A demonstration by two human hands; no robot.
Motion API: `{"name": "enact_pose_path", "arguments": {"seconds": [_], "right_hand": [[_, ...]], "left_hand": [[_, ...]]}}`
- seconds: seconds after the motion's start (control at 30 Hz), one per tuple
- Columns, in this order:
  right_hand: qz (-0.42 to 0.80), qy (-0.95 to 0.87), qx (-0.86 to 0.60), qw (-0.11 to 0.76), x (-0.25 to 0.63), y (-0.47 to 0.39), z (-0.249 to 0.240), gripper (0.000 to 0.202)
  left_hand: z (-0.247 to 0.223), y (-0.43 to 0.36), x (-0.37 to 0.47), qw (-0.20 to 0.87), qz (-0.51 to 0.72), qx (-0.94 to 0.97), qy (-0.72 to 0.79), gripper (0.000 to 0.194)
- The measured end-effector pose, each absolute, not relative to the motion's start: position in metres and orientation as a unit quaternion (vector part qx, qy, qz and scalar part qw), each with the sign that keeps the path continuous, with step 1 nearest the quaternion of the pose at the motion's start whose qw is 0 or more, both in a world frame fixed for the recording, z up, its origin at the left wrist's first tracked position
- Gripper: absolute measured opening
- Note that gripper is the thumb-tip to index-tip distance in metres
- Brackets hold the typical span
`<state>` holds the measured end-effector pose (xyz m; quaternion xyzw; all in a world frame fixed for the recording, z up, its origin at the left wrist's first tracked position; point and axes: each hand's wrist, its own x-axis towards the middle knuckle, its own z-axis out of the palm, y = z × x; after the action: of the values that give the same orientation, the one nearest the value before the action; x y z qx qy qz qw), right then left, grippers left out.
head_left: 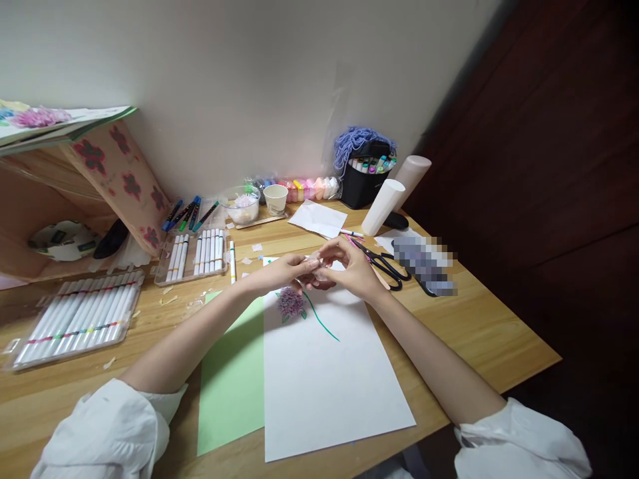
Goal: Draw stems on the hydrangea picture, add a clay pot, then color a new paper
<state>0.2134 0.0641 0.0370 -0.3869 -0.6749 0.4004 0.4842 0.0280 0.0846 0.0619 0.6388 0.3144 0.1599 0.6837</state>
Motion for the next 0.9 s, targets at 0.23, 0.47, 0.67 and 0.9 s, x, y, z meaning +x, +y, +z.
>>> {"name": "enact_pose_path", "arguments": {"seconds": [0.23,0.47,0.67,0.9], "right_hand": [[0.422,-0.652,-0.402,0.485,0.206,0.055,0.04,0.027],[0.534,-0.559,-0.331,0.542,0.217,0.065,0.045,0.04],[0.473,-0.422,-0.367,0.681,0.266,0.091,0.052,0.037],[0.503,-0.545,-0.392,0.544,0.253,0.089,0.039,0.024]], "left_hand": [[0.058,0.084,0.031,0.636,0.172,0.668,0.346,0.048],[0.076,0.089,0.022,0.594,0.222,0.678,0.371,0.04],[0.079,0.125,-0.016,0.417,0.287,0.714,0.483,0.039],[0.029,0.139,-0.006,0.224,0.258,0.753,0.563,0.034]]}}
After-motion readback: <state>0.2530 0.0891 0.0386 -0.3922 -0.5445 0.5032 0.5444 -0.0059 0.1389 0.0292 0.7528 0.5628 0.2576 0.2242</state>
